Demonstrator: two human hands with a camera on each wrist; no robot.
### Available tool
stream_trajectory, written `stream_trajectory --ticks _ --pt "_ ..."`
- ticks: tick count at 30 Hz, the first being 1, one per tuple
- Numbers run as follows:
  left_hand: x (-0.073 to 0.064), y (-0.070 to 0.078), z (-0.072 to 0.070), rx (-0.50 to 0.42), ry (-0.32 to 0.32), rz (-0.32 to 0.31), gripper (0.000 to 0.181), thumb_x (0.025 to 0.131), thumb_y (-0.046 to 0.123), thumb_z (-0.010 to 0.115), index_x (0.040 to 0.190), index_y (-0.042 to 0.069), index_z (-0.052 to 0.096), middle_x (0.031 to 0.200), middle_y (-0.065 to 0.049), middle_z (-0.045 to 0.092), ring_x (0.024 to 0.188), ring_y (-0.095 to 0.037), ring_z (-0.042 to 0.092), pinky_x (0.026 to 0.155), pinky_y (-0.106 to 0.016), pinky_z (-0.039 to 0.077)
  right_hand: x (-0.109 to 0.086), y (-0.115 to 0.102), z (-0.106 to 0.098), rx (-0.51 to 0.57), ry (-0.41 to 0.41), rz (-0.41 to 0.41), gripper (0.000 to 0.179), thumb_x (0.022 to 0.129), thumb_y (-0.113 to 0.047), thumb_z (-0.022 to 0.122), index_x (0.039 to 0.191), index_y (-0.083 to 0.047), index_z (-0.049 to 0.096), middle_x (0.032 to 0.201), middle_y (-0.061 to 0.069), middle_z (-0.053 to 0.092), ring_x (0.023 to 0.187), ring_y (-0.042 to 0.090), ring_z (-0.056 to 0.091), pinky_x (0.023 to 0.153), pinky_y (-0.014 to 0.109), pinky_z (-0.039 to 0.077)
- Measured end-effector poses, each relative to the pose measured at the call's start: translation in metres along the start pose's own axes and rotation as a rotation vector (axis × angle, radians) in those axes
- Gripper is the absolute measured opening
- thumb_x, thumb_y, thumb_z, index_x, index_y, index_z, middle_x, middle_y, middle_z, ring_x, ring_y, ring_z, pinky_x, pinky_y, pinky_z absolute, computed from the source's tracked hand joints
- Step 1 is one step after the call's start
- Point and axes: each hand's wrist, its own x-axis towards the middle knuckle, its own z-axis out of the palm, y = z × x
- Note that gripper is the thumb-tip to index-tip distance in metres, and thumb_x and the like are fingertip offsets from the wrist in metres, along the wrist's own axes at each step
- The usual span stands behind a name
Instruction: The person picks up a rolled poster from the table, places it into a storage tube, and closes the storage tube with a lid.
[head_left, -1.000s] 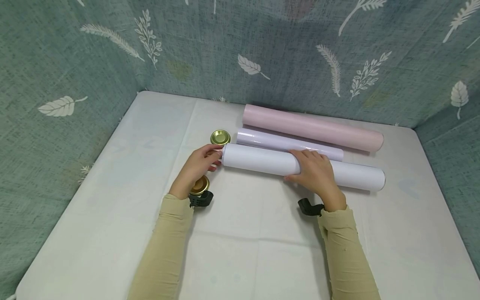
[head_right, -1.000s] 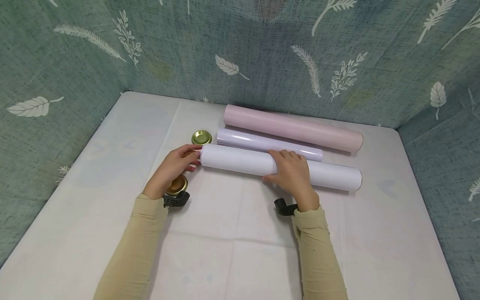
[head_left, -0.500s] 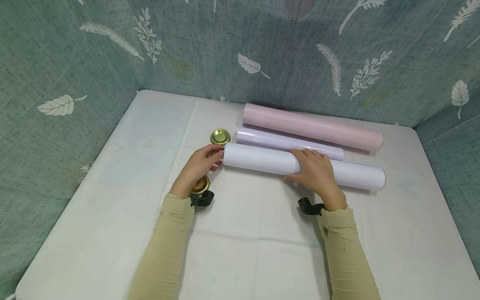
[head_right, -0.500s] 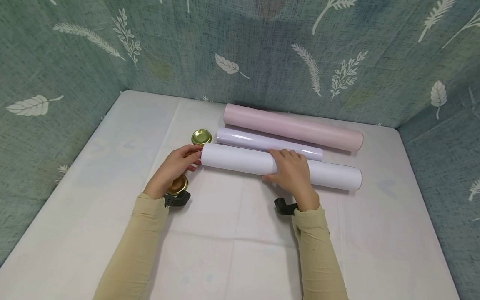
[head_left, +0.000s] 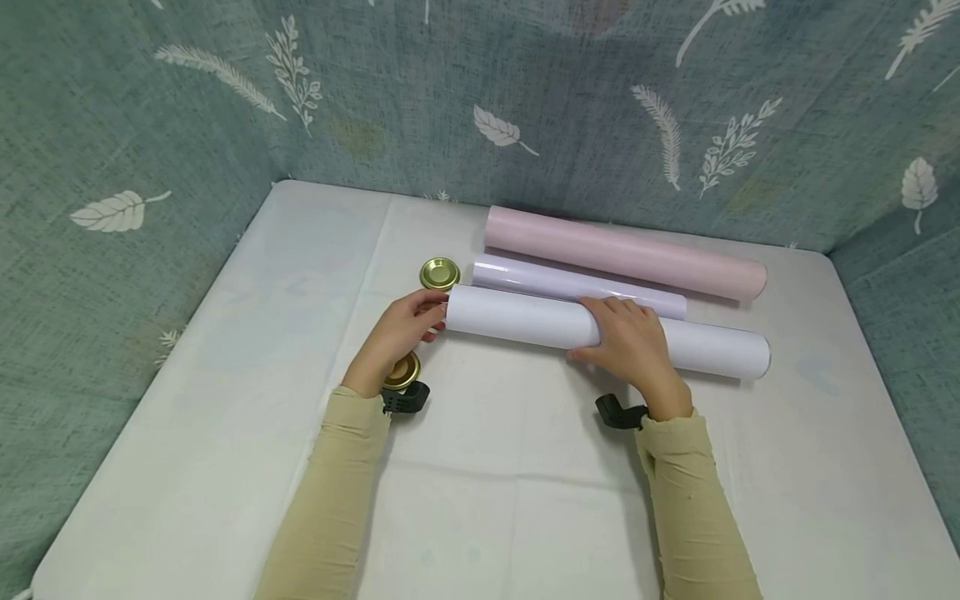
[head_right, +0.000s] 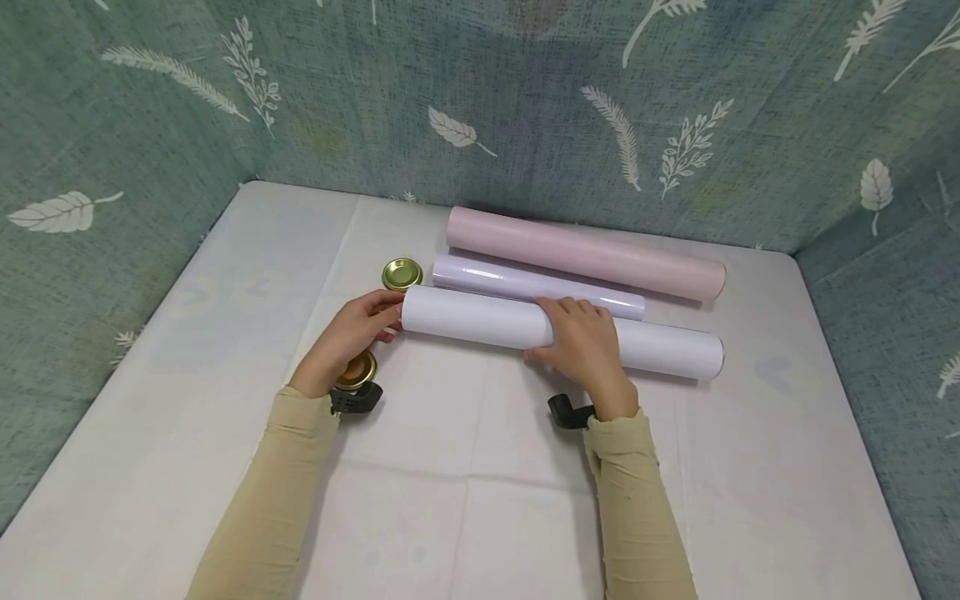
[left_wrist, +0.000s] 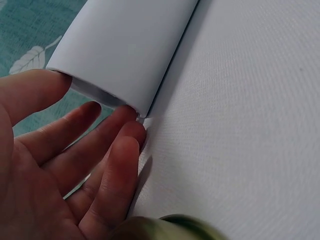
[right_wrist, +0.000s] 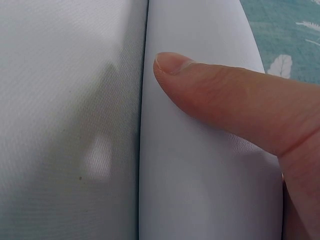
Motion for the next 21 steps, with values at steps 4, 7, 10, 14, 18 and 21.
stream_trajectory --ticks 4,7,10,14,18,21 --pt "0.0005 -0.0006 0.0002 0.007 -0.008 0.001 0.037 0.09 0.028 0.051 0.123 0.011 0.049 0.105 -0.007 0.059 0.089 -0.02 0.057 0.07 -0.032 0.049 0.0 -0.0002 -0.0007 -0.002 -0.003 0.002 0.084 0.062 -0.058 0.071 0.133 -0.025 0.04 0.126 0.005 0.048 0.116 0.03 0.04 0.091 0.049 0.028" --pt "0.0008 -0.0004 0.0004 0.005 -0.014 0.004 0.037 0.09 0.027 0.051 0.123 0.011 0.049 0.105 -0.008 0.059 0.089 -0.02 0.057 0.07 -0.032 0.049 0.0002 -0.0003 -0.0016 -0.004 -0.007 0.003 0.084 0.062 -0.058 0.071 0.133 -0.025 0.039 0.126 0.005 0.047 0.116 0.03 0.039 0.092 0.05 0.027" --pt "0.0006 0.0002 0.0006 0.001 -0.019 0.004 0.036 0.09 0.025 0.05 0.123 0.011 0.049 0.104 -0.008 0.059 0.089 -0.02 0.057 0.07 -0.032 0.049 0.0003 -0.0001 -0.0019 -0.003 -0.012 0.005 0.084 0.063 -0.057 0.071 0.133 -0.026 0.039 0.127 0.005 0.047 0.117 0.03 0.039 0.092 0.05 0.027" --pt "0.0002 0.0005 0.0009 -0.004 -0.021 -0.001 0.035 0.09 0.023 0.05 0.123 0.011 0.049 0.102 -0.008 0.059 0.088 -0.021 0.056 0.07 -0.032 0.049 0.0005 0.0 -0.0018 -0.003 -0.018 0.005 0.084 0.063 -0.058 0.07 0.134 -0.026 0.038 0.127 0.005 0.047 0.117 0.031 0.038 0.092 0.05 0.026" --pt "-0.0005 0.0009 0.0009 -0.007 -0.022 0.001 0.035 0.09 0.023 0.05 0.123 0.012 0.049 0.102 -0.008 0.06 0.088 -0.021 0.056 0.071 -0.032 0.049 0.0005 -0.0006 -0.0025 -0.001 -0.023 0.009 0.084 0.063 -0.058 0.07 0.134 -0.026 0.038 0.127 0.005 0.047 0.117 0.03 0.038 0.092 0.05 0.026" --pt "-0.0011 0.0015 0.0006 -0.006 -0.019 0.007 0.035 0.09 0.024 0.05 0.123 0.013 0.05 0.102 -0.008 0.06 0.088 -0.02 0.056 0.07 -0.032 0.049 0.0001 -0.0008 -0.0031 0.003 -0.025 0.013 0.084 0.063 -0.058 0.071 0.133 -0.026 0.038 0.126 0.005 0.047 0.117 0.03 0.039 0.092 0.05 0.027"
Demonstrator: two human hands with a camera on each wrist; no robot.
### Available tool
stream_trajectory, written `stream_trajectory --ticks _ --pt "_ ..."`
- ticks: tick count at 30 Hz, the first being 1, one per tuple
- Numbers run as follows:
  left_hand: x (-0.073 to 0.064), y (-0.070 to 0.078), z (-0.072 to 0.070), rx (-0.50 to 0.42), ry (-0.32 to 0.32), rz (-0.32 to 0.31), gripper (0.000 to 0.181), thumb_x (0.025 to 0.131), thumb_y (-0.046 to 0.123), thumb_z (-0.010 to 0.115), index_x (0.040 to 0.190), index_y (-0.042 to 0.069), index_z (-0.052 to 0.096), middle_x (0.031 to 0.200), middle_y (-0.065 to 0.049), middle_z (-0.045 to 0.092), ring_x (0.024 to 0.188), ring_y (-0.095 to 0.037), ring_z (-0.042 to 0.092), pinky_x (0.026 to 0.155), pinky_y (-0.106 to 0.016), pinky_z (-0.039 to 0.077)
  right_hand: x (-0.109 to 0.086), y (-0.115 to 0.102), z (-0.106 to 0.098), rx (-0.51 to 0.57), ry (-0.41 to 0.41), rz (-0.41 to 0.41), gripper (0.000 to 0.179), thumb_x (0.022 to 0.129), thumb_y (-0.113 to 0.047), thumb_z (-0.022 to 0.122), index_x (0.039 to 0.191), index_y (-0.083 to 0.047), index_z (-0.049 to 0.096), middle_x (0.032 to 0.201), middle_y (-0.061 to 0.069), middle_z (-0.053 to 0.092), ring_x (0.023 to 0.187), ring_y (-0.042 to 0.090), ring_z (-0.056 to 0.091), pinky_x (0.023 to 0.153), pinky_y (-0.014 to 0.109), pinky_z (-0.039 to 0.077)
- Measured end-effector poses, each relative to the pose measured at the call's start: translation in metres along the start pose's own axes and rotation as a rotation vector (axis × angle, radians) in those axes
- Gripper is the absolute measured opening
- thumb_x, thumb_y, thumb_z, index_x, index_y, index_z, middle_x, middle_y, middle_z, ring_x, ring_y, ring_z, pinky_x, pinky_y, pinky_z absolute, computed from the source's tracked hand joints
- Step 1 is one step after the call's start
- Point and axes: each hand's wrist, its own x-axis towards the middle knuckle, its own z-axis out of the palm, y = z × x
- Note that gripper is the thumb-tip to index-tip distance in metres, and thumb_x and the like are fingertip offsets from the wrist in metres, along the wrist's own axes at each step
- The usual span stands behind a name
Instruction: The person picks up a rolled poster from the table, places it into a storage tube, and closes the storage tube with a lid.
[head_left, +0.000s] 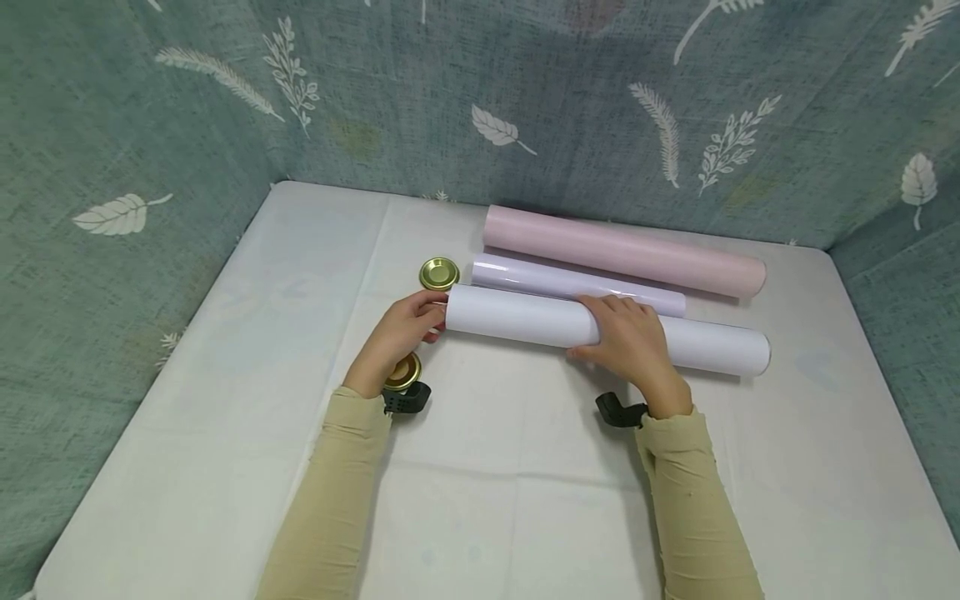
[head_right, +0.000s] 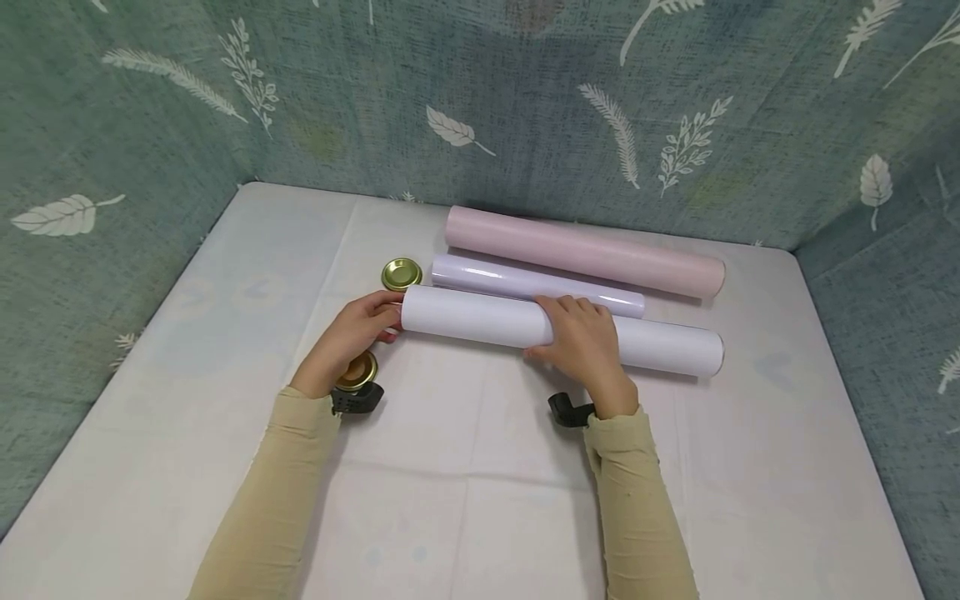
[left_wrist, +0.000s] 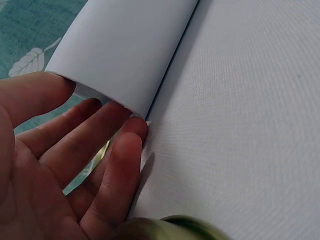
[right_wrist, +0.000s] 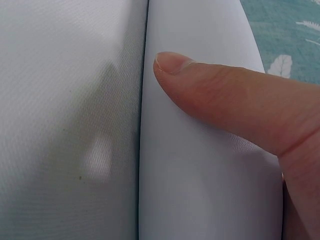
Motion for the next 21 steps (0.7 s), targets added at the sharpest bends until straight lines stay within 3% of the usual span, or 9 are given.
stream_trajectory --ticks 5,11,16,21 --pt "-0.002 0.002 -0.004 -0.026 0.001 -0.001 0.036 0.089 0.029 0.054 0.122 0.014 0.051 0.105 -0.007 0.06 0.089 -0.021 0.058 0.071 -0.033 0.049 0.0 0.0 -0.001 0.005 -0.002 0.001 0.084 0.063 -0.058 0.071 0.133 -0.025 0.039 0.126 0.005 0.047 0.116 0.029 0.039 0.092 0.049 0.027" --pt "-0.011 0.002 -0.02 -0.063 0.014 -0.083 0.043 0.086 0.037 0.057 0.124 0.017 0.049 0.11 -0.004 0.058 0.094 -0.02 0.058 0.078 -0.034 0.047 -0.001 0.0 0.0 0.009 0.006 -0.003 0.083 0.063 -0.058 0.071 0.133 -0.026 0.039 0.125 0.005 0.048 0.115 0.028 0.04 0.091 0.049 0.027" --pt "-0.022 0.01 -0.035 -0.116 0.037 -0.107 0.044 0.088 0.03 0.057 0.126 0.012 0.046 0.115 -0.009 0.056 0.099 -0.024 0.055 0.083 -0.038 0.044 -0.001 0.0 0.001 0.003 0.01 -0.005 0.084 0.062 -0.059 0.07 0.133 -0.026 0.039 0.125 0.005 0.048 0.115 0.028 0.041 0.091 0.049 0.027" --pt "-0.034 0.017 -0.047 -0.131 0.007 -0.108 0.045 0.089 0.024 0.055 0.129 0.007 0.042 0.12 -0.014 0.051 0.104 -0.028 0.052 0.087 -0.043 0.041 -0.001 0.0 0.0 0.002 0.014 -0.005 0.084 0.062 -0.058 0.071 0.133 -0.025 0.04 0.125 0.004 0.048 0.114 0.028 0.041 0.092 0.049 0.027"
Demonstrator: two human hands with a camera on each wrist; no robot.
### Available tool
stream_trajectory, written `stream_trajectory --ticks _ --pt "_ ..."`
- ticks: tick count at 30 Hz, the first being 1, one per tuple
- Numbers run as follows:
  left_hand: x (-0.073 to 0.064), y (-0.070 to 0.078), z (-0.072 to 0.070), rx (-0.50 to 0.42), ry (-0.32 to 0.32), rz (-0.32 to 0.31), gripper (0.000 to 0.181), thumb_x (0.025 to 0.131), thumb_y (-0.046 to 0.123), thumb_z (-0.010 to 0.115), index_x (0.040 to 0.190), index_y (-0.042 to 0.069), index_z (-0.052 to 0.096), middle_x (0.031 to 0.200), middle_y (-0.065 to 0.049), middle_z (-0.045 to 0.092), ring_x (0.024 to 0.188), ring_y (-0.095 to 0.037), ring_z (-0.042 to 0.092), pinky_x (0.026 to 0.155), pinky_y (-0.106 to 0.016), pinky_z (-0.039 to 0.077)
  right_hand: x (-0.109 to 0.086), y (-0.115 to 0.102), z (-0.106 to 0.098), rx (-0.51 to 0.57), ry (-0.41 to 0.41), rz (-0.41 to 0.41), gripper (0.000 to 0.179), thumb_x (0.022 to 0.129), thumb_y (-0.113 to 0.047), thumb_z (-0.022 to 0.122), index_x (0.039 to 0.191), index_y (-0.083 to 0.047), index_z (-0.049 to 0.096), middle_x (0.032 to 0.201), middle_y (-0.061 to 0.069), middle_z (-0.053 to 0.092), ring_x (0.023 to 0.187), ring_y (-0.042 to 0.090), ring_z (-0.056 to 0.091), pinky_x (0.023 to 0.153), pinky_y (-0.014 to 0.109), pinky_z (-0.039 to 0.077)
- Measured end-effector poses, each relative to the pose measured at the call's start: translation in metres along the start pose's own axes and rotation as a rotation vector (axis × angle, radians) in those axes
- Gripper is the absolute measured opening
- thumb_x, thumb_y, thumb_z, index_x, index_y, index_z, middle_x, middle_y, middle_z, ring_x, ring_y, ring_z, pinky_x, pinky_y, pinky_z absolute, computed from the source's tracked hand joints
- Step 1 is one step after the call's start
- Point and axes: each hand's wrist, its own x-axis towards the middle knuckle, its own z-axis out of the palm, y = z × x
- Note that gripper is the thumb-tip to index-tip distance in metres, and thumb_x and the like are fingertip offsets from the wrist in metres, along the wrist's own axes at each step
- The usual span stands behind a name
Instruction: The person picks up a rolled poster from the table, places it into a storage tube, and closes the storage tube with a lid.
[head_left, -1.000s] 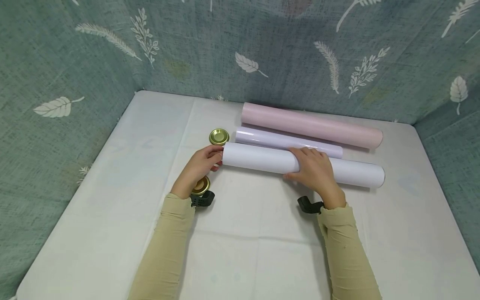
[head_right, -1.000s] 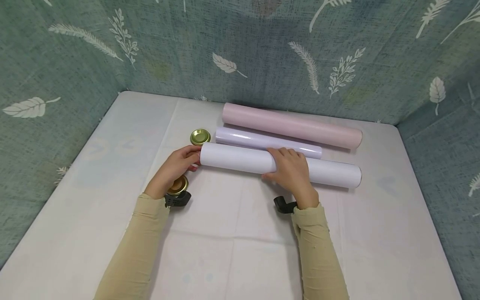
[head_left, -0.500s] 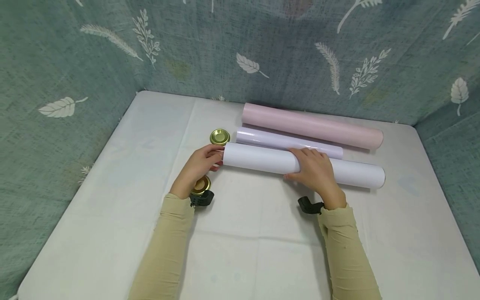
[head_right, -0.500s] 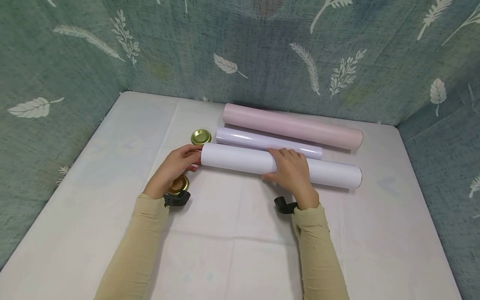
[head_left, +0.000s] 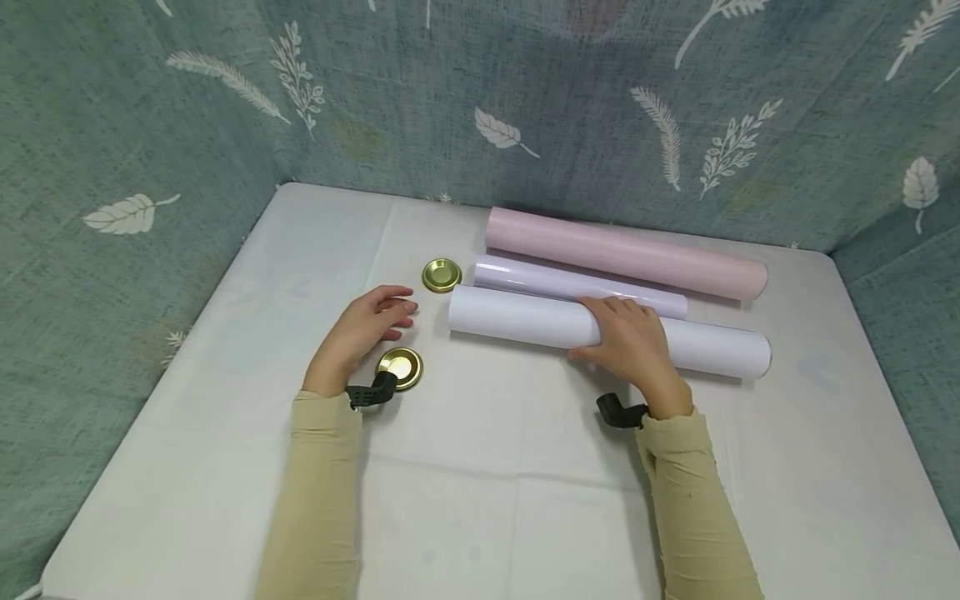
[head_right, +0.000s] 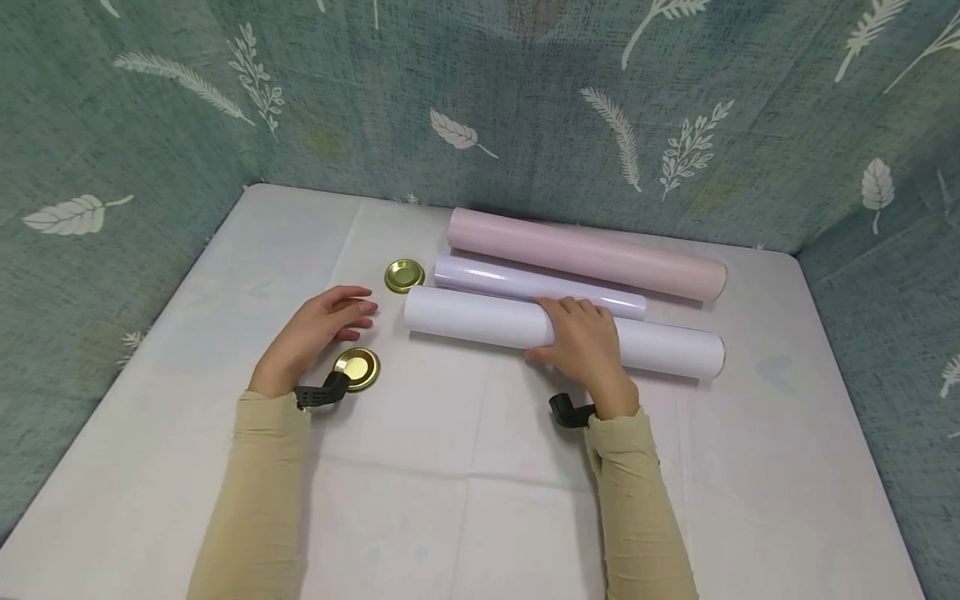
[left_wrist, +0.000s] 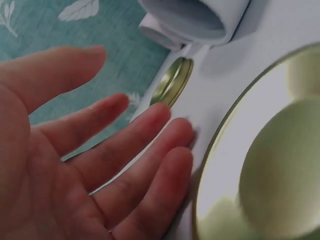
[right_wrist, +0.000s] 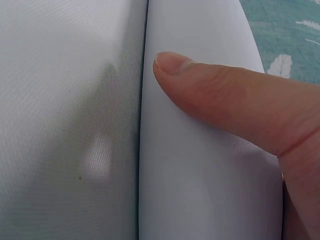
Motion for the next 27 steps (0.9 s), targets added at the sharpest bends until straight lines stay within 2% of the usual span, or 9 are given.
stream_trajectory --ticks 4,8,12,16,19,21,23,27 --pt "-0.001 -0.008 -0.014 0.064 -0.035 -0.005 0.05 0.086 0.026 0.06 0.13 0.01 0.041 0.123 -0.01 0.049 0.108 -0.025 0.05 0.089 -0.042 0.039 0.001 0.0 0.0 0.001 -0.001 0.001 0.083 0.062 -0.058 0.071 0.133 -0.025 0.04 0.125 0.004 0.048 0.114 0.028 0.041 0.092 0.049 0.027" --pt "0.001 -0.022 -0.027 0.197 -0.034 -0.007 0.058 0.079 0.035 0.067 0.129 0.018 0.043 0.126 -0.003 0.047 0.112 -0.019 0.043 0.091 -0.041 0.035 0.001 0.0 0.0 0.002 0.0 0.002 0.083 0.062 -0.058 0.071 0.132 -0.026 0.04 0.125 0.004 0.048 0.114 0.028 0.041 0.092 0.049 0.027" --pt "0.003 -0.03 -0.032 0.321 -0.065 -0.013 0.052 0.078 0.035 0.068 0.124 0.02 0.048 0.113 -0.004 0.051 0.1 -0.019 0.046 0.081 -0.036 0.039 0.001 0.0 0.0 0.003 0.005 0.004 0.082 0.062 -0.058 0.071 0.132 -0.026 0.04 0.124 0.004 0.049 0.114 0.028 0.041 0.091 0.049 0.028" --pt "0.002 -0.03 -0.031 0.377 -0.131 -0.024 0.042 0.079 0.029 0.067 0.116 0.014 0.052 0.093 -0.008 0.051 0.078 -0.021 0.048 0.065 -0.031 0.043 0.0 0.0 0.001 0.009 0.014 0.002 0.082 0.062 -0.057 0.072 0.131 -0.026 0.041 0.123 0.003 0.05 0.113 0.027 0.042 0.091 0.048 0.028" --pt "0.0 -0.026 -0.026 0.398 -0.182 -0.034 0.038 0.079 0.025 0.068 0.111 0.01 0.053 0.085 -0.009 0.049 0.07 -0.02 0.047 0.061 -0.029 0.044 0.0 0.0 0.001 0.013 0.017 -0.001 0.081 0.062 -0.057 0.072 0.131 -0.027 0.042 0.123 0.003 0.05 0.112 0.027 0.043 0.091 0.048 0.028" --pt "0.0 -0.023 -0.022 0.449 -0.205 -0.03 0.036 0.08 0.024 0.067 0.108 0.008 0.054 0.08 -0.008 0.047 0.067 -0.019 0.045 0.061 -0.029 0.043 0.0 0.0 0.001 0.009 0.014 0.0 0.082 0.062 -0.057 0.072 0.131 -0.026 0.041 0.123 0.003 0.05 0.112 0.027 0.042 0.091 0.048 0.028" --pt "0.001 -0.02 -0.016 0.534 -0.199 -0.011 0.033 0.08 0.026 0.066 0.105 0.008 0.054 0.077 -0.007 0.046 0.066 -0.018 0.044 0.061 -0.029 0.04 0.0 0.0 0.001 0.005 0.011 0.0 0.082 0.062 -0.057 0.071 0.131 -0.026 0.041 0.123 0.004 0.049 0.113 0.027 0.042 0.091 0.048 0.028" --pt "0.003 -0.017 -0.008 0.694 -0.135 -0.015 0.029 0.081 0.033 0.064 0.097 0.012 0.054 0.074 -0.004 0.049 0.065 -0.018 0.045 0.06 -0.03 0.037 0.001 0.0 0.001 -0.001 0.004 -0.003 0.083 0.063 -0.058 0.071 0.132 -0.025 0.04 0.124 0.004 0.049 0.114 0.028 0.041 0.091 0.048 0.027"
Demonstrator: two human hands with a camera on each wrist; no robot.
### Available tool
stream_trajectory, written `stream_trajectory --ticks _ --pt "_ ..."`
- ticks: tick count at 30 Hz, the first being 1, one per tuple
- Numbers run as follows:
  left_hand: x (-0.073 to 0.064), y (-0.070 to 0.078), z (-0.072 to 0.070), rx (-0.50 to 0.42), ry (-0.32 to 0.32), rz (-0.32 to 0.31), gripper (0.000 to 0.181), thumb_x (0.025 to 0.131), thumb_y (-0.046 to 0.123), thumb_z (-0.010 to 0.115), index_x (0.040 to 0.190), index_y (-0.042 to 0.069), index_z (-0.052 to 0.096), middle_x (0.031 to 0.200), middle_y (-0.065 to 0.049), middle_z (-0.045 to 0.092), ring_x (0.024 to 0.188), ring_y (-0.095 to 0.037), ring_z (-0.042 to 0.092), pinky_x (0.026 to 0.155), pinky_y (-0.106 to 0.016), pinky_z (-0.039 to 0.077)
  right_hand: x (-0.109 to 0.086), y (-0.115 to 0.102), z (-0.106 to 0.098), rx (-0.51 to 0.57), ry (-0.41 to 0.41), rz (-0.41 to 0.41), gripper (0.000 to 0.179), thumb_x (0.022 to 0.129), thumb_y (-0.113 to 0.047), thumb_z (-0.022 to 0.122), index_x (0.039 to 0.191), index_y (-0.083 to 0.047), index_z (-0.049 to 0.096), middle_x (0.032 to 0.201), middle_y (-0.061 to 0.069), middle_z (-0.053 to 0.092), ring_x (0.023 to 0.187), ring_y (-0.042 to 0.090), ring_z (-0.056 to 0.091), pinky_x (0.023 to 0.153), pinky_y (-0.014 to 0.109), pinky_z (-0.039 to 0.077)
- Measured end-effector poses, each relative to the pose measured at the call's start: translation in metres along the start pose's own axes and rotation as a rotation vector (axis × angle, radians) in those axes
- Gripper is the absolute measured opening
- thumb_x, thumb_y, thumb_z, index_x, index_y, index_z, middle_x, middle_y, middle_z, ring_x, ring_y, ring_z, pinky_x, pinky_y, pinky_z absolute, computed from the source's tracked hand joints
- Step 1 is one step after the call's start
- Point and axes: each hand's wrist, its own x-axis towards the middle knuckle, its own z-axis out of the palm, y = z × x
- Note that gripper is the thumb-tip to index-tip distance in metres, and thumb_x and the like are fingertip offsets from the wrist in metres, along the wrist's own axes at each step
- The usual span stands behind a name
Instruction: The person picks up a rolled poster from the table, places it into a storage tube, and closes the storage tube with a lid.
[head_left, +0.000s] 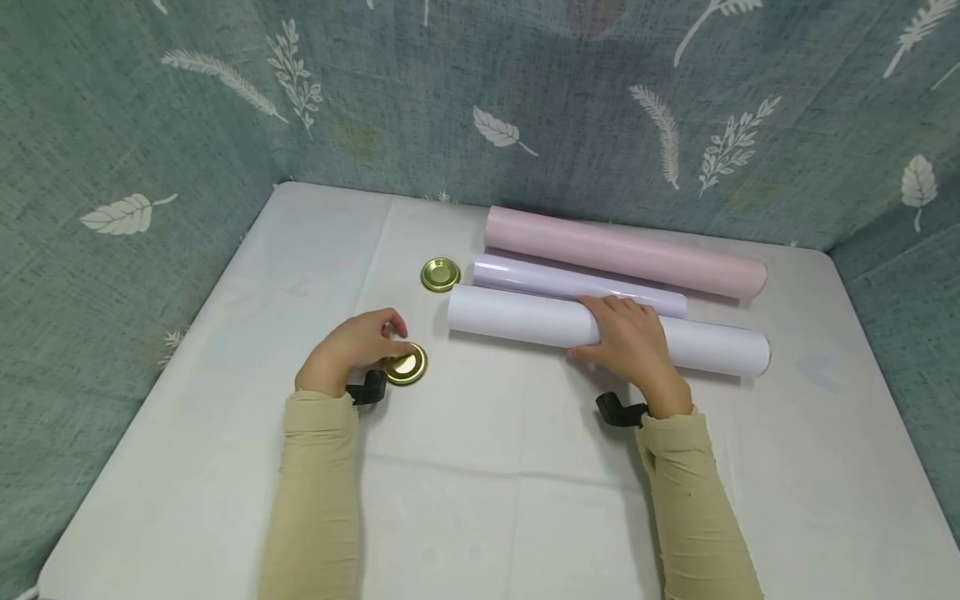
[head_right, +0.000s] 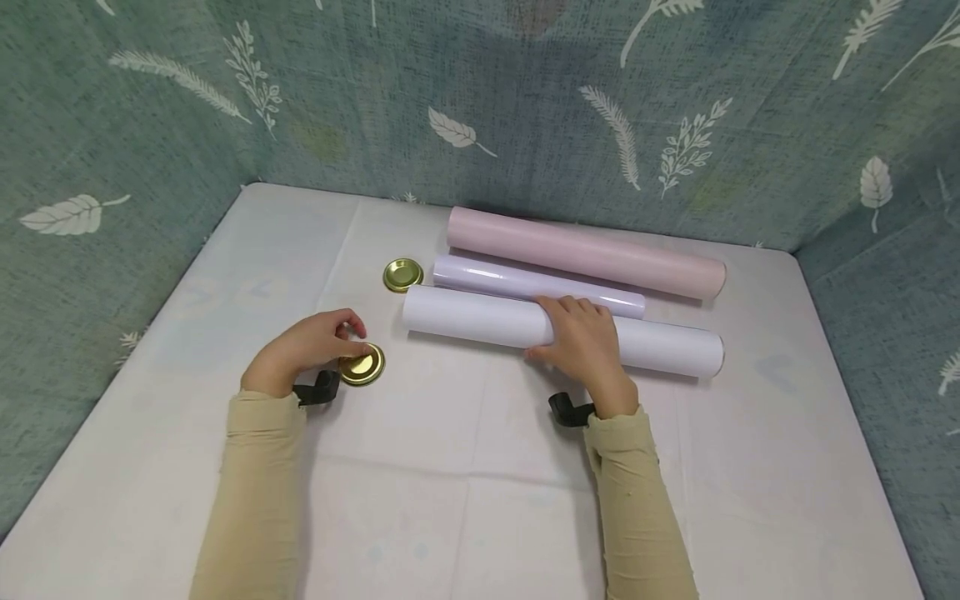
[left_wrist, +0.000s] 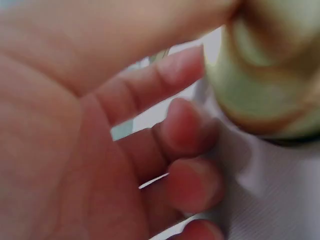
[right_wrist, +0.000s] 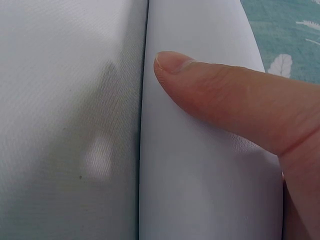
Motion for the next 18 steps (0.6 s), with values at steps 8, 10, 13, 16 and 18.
stream_trajectory --ticks 8,10,13,16,18 --pt "0.007 -0.002 0.003 0.065 0.139 -0.062 0.026 0.085 0.039 0.056 0.094 0.015 0.055 0.08 -0.004 0.054 0.073 -0.021 0.048 0.065 -0.032 0.036 0.0 0.0 -0.001 -0.006 -0.003 -0.006 0.084 0.062 -0.057 0.071 0.133 -0.025 0.039 0.125 0.005 0.048 0.116 0.029 0.039 0.091 0.049 0.027" --pt "0.007 -0.001 0.004 0.079 0.169 -0.084 0.026 0.086 0.04 0.055 0.094 0.015 0.054 0.08 -0.004 0.054 0.072 -0.022 0.048 0.064 -0.033 0.036 0.0 0.0 -0.001 -0.005 -0.003 -0.006 0.084 0.062 -0.057 0.071 0.133 -0.025 0.039 0.125 0.005 0.048 0.116 0.029 0.039 0.091 0.049 0.027" --pt "0.008 0.001 0.007 0.103 0.217 -0.105 0.028 0.086 0.042 0.054 0.094 0.015 0.054 0.078 -0.004 0.055 0.071 -0.023 0.048 0.062 -0.033 0.035 0.0 0.001 -0.001 -0.004 0.0 -0.006 0.084 0.062 -0.057 0.071 0.133 -0.025 0.039 0.124 0.005 0.048 0.115 0.029 0.04 0.091 0.049 0.027" --pt "0.009 0.004 0.01 0.126 0.258 -0.113 0.028 0.087 0.041 0.051 0.094 0.014 0.053 0.078 -0.004 0.055 0.072 -0.023 0.049 0.062 -0.033 0.036 -0.001 0.001 -0.001 -0.003 0.005 -0.005 0.084 0.062 -0.057 0.071 0.133 -0.025 0.039 0.124 0.005 0.048 0.115 0.029 0.041 0.091 0.049 0.028" --pt "0.01 0.008 0.011 0.124 0.273 -0.122 0.028 0.088 0.041 0.049 0.095 0.014 0.052 0.078 -0.005 0.055 0.072 -0.024 0.049 0.061 -0.033 0.036 -0.001 0.001 -0.001 -0.003 0.006 -0.005 0.084 0.062 -0.057 0.071 0.133 -0.025 0.039 0.124 0.005 0.048 0.115 0.029 0.041 0.091 0.049 0.028"
